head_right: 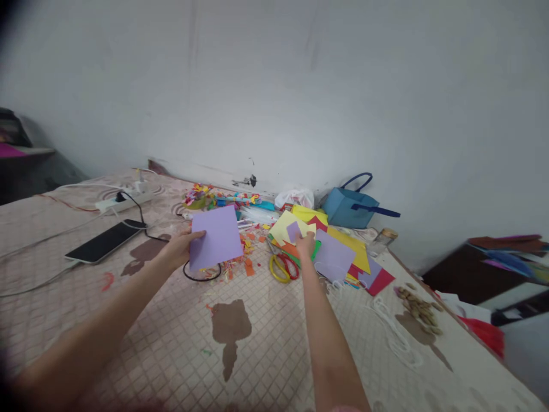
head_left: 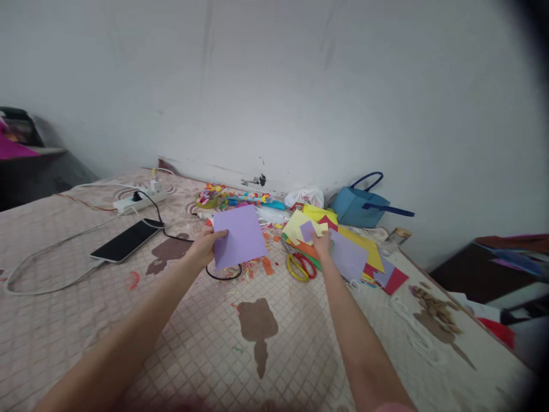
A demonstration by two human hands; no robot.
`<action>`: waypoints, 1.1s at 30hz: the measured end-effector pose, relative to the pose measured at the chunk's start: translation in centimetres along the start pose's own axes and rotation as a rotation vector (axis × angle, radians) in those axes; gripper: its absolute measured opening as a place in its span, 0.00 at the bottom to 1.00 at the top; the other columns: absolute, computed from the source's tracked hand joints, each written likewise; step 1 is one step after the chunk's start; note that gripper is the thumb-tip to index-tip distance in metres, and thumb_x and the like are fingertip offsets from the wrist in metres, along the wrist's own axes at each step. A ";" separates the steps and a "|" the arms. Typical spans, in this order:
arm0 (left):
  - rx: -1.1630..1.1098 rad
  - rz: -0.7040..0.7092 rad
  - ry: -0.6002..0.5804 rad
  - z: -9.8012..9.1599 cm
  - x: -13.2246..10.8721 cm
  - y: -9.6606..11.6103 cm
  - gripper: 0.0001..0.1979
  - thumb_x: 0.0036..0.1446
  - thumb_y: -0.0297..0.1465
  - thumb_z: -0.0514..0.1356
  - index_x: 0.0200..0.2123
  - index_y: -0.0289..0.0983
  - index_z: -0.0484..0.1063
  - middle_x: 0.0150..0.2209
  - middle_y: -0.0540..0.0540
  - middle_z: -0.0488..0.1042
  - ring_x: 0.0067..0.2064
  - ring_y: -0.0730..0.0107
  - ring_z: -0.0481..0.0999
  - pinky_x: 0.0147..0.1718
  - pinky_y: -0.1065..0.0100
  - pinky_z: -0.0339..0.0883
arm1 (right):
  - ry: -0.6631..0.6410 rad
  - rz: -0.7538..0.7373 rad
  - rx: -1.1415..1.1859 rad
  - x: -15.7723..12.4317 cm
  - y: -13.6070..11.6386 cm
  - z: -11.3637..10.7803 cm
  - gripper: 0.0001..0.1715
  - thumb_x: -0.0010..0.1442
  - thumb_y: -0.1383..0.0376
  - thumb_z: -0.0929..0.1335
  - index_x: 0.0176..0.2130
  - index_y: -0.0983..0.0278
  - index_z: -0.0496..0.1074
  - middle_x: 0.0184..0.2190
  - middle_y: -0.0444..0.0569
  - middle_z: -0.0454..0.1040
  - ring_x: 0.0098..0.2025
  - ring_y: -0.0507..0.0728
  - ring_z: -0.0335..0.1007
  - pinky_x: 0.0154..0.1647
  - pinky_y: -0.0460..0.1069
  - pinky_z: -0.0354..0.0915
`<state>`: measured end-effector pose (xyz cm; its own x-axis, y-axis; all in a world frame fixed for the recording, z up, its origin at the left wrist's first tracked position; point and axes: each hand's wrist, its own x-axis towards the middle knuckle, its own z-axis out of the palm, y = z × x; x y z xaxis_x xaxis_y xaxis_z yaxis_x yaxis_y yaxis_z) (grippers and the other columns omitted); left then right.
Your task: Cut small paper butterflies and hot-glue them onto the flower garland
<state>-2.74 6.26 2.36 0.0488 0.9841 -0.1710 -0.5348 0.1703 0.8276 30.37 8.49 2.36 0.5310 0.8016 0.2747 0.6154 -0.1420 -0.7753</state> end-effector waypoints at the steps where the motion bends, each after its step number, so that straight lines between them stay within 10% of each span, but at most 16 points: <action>1: 0.006 0.004 -0.014 0.1 -0.1 -0.1 0.09 0.43 0.18 0.63 0.31 0.32 0.71 0.23 0.48 0.76 0.21 0.73 0.74 0.21 0.75 0.67 | -0.042 -0.006 0.063 -0.9 -0.3 -0.2 0.17 0.63 0.61 0.65 0.50 0.66 0.66 0.47 0.52 0.69 0.43 0.57 0.70 0.42 0.55 0.69; 8: 0.037 -0.011 -0.080 1.3 -1.2 -1.2 0.13 0.43 0.26 0.68 0.34 0.34 0.72 0.26 0.47 0.77 0.24 0.70 0.75 0.25 0.72 0.67 | -0.543 -0.092 0.470 -11.1 -2.9 3.5 0.23 0.52 0.46 0.67 0.29 0.63 0.70 0.17 0.40 0.66 0.16 0.49 0.59 0.16 0.44 0.57; 15: -0.059 -0.234 -0.258 2.1 -1.7 -0.2 0.35 0.57 0.56 0.39 0.39 0.34 0.72 0.32 0.41 0.78 0.32 0.60 0.78 0.30 0.64 0.71 | -0.534 -0.073 0.632 -12.4 -2.6 4.1 0.19 0.50 0.49 0.67 0.26 0.62 0.64 0.19 0.38 0.62 0.18 0.48 0.55 0.17 0.43 0.54; 23: 0.087 -0.209 -0.253 2.0 -2.5 -2.4 0.05 0.51 0.24 0.63 0.33 0.31 0.74 0.28 0.41 0.79 0.27 0.66 0.78 0.29 0.69 0.71 | -0.414 -0.149 0.438 -11.2 -1.7 2.3 0.22 0.56 0.46 0.61 0.29 0.62 0.66 0.21 0.42 0.67 0.18 0.50 0.57 0.18 0.45 0.54; 33: 0.083 -0.125 -0.139 1.6 -1.8 -1.8 0.02 0.52 0.22 0.61 0.30 0.31 0.73 0.26 0.45 0.78 0.23 0.69 0.76 0.26 0.68 0.73 | -0.275 -0.160 -0.127 -6.3 4.6 -1.4 0.19 0.36 0.60 0.75 0.23 0.62 0.63 0.23 0.44 0.68 0.32 0.58 0.66 0.32 0.49 0.59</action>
<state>-0.53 4.26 2.00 0.2293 0.9516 -0.2045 -0.4458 0.2895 0.8470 30.64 2.00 -2.10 0.2556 0.9436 0.2106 0.7551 -0.0588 -0.6530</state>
